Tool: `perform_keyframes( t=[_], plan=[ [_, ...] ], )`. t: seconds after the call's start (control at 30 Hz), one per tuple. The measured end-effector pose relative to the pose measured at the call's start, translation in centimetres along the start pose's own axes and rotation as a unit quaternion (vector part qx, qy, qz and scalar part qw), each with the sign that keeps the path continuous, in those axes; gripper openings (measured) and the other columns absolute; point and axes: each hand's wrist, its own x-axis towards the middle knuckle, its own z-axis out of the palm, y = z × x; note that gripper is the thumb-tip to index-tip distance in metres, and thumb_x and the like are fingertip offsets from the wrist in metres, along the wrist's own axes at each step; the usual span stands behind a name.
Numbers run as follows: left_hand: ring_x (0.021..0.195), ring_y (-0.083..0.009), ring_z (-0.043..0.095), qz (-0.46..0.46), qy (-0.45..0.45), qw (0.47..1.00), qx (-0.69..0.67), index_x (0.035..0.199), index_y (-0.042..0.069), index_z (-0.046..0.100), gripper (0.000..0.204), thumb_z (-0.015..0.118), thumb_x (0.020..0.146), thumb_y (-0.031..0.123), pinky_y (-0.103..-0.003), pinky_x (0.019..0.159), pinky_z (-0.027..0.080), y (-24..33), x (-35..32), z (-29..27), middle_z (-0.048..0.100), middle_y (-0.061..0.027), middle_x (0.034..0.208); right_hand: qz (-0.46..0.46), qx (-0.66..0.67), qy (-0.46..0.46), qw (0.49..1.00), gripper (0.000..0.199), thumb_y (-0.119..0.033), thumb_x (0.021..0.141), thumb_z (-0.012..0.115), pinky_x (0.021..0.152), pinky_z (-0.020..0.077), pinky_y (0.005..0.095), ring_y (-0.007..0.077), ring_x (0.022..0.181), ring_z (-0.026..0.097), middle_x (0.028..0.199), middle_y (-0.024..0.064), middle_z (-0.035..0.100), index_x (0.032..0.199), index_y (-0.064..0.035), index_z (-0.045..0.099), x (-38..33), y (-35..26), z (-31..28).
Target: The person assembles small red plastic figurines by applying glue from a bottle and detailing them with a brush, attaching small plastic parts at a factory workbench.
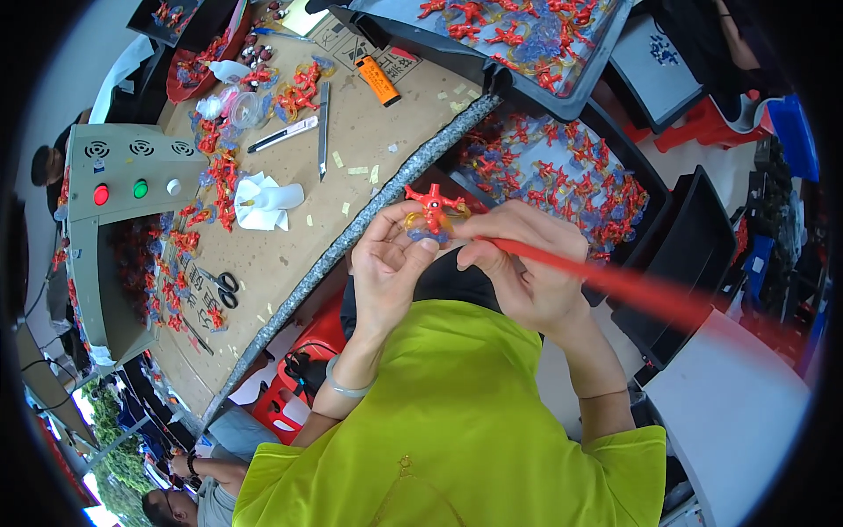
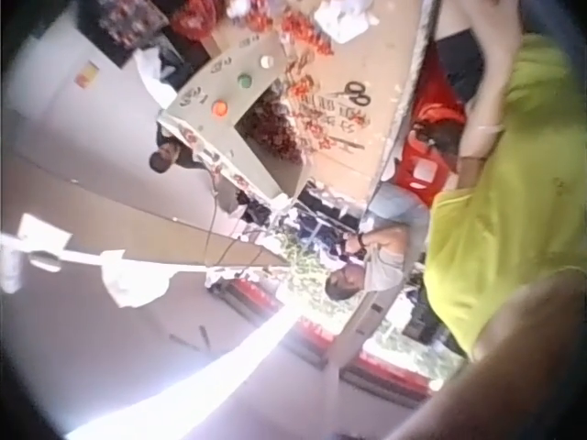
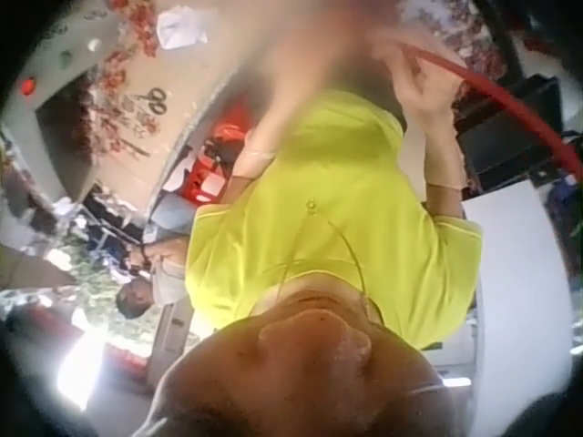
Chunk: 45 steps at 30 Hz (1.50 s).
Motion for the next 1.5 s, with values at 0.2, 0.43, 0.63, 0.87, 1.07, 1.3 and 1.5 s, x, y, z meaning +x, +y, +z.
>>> perform_keyframes(
  t=[0.2,0.43,0.63,0.87,1.07,1.3,1.5],
  plan=[
    [0.091,-0.0141,0.062,0.042,0.04,0.994,0.089,0.114,-0.005,0.049,0.035,0.061,0.081,-0.01,-0.024,0.08,0.05,0.0,0.0,0.0,0.059,-0.0101,0.1,-0.012,0.059,-0.006,0.998,0.01,-0.007,0.081,0.065,0.058,0.0485,0.0293,0.0212,0.065,0.062,0.076,0.0115,0.065,0.086,0.0021,0.066,0.8,-0.1,0.1],
    [0.087,-0.0109,0.06,0.039,0.027,0.983,0.178,0.109,-0.005,0.054,0.033,0.065,0.077,-0.009,-0.023,0.073,0.052,-0.2,-0.5,-0.3,0.06,-0.0094,0.1,-0.008,-0.085,0.018,0.996,0.004,0.002,0.079,0.06,0.06,0.0483,0.0308,0.0217,0.066,0.062,0.077,0.01,0.064,0.079,0.001,0.064,1.8,1.3,-0.7],
    [0.087,-0.0117,0.061,0.038,0.021,0.983,0.178,0.109,-0.006,0.054,0.033,0.065,0.078,-0.009,-0.023,0.074,0.052,0.2,-0.6,-0.2,0.06,-0.0099,0.101,-0.014,-0.089,0.015,0.996,0.005,0.003,0.081,0.059,0.059,0.0472,0.0267,0.017,0.063,0.06,0.076,0.0105,0.065,0.081,0.0034,0.064,1.9,1.5,-1.1],
    [0.091,-0.0135,0.061,0.079,0.054,0.986,0.134,0.11,-0.007,0.053,0.036,0.067,0.077,-0.008,-0.026,0.077,0.052,0.4,-0.8,-0.2,0.059,-0.0107,0.102,0.011,-0.016,-0.024,1.0,0.007,0.002,0.082,0.059,0.056,0.0463,0.0267,0.0181,0.06,0.06,0.072,0.0096,0.065,0.081,0.0017,0.066,0.8,0.5,-0.6],
    [0.088,-0.0174,0.062,0.178,0.062,0.935,0.299,0.106,-0.004,0.058,0.037,0.069,0.072,-0.01,-0.027,0.079,0.051,1.3,-0.5,0.2,0.061,-0.0099,0.098,0.114,0.068,0.049,0.99,0.012,0.004,0.081,0.06,0.06,0.0489,0.0229,0.0124,0.067,0.062,0.084,0.0115,0.066,0.09,0.0042,0.068,0.9,-0.2,0.1],
    [0.082,-0.0235,0.061,0.334,0.086,0.815,0.466,0.104,-0.001,0.062,0.047,0.076,0.06,-0.008,-0.032,0.072,0.051,1.2,-0.6,0.3,0.06,-0.0121,0.092,0.155,0.189,0.091,0.965,0.02,0.014,0.075,0.065,0.068,0.0522,0.023,0.0121,0.077,0.064,0.087,0.014,0.063,0.078,0.0015,0.05,-0.1,0.2,3.2],
    [0.095,-0.0213,0.061,0.194,0.098,0.967,0.131,0.121,-0.004,0.052,0.051,0.072,0.074,-0.002,-0.032,0.079,0.052,1.4,-0.3,0.5,0.061,-0.0143,0.106,0.165,0.324,0.121,0.924,0.025,0.014,0.077,0.063,0.075,0.0537,0.0267,0.015,0.084,0.064,0.087,0.0165,0.062,0.079,-0.0017,0.043,-0.3,1.7,3.5]
  ],
)
